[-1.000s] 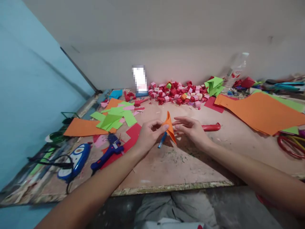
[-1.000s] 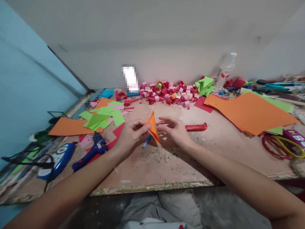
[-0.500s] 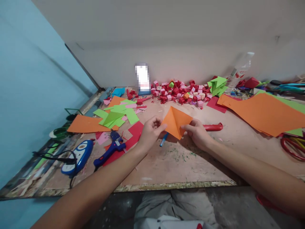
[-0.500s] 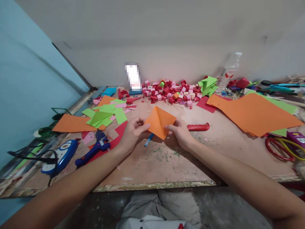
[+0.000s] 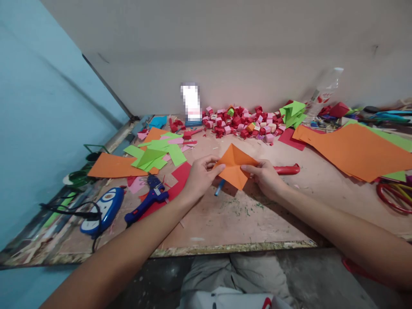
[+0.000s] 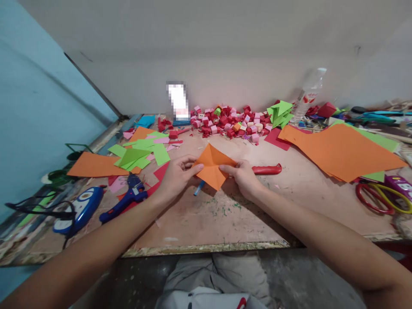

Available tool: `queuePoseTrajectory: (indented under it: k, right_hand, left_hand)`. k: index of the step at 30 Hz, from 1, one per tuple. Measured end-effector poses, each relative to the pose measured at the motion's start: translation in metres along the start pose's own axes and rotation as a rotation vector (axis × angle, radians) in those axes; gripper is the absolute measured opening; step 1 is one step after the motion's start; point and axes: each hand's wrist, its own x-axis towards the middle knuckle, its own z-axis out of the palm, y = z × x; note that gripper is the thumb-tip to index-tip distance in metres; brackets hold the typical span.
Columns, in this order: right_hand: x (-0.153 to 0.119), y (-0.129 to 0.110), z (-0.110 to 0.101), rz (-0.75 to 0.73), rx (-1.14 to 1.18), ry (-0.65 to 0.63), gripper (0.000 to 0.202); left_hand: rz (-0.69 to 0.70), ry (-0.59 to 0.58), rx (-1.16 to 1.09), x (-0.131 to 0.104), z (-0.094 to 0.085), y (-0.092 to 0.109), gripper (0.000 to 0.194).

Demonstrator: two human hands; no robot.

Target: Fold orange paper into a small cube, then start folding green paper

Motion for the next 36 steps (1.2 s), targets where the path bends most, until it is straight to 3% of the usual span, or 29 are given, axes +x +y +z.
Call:
queuePoseTrajectory:
  k: [9, 12, 19, 26, 30, 36]
  right_hand:
    - [-0.003, -0.006, 0.002, 0.041, 0.016, 0.002, 0.034]
    - [-0.003, -0.006, 0.001, 0.017, 0.051, -0.018, 0.033]
    - [-0.006, -0.010, -0.002, 0.050, 0.069, -0.257, 0.054]
    - [-0.002, -0.005, -0.003, -0.008, 0.047, -0.112, 0.035]
    - [0.002, -0.001, -0.007, -0.052, -0.022, -0.049, 0.035]
    - [0.003, 0.000, -0.008, -0.079, -0.117, -0.055, 0.032]
  left_hand:
    - [0.082, 0.009, 0.063, 0.003, -0.003, -0.001, 0.031]
    - [0.031, 0.015, -0.030, 0.004, -0.002, -0.002, 0.033]
    - [-0.075, 0.117, -0.310, 0.004, 0.000, 0.002, 0.046]
    - [-0.116, 0.019, -0.296, 0.001, 0.000, 0.002, 0.051]
    - [-0.069, -0.046, -0.247, -0.001, 0.002, 0.002, 0.050]
    - [-0.058, -0.111, -0.196, -0.002, 0.004, 0.002, 0.047]
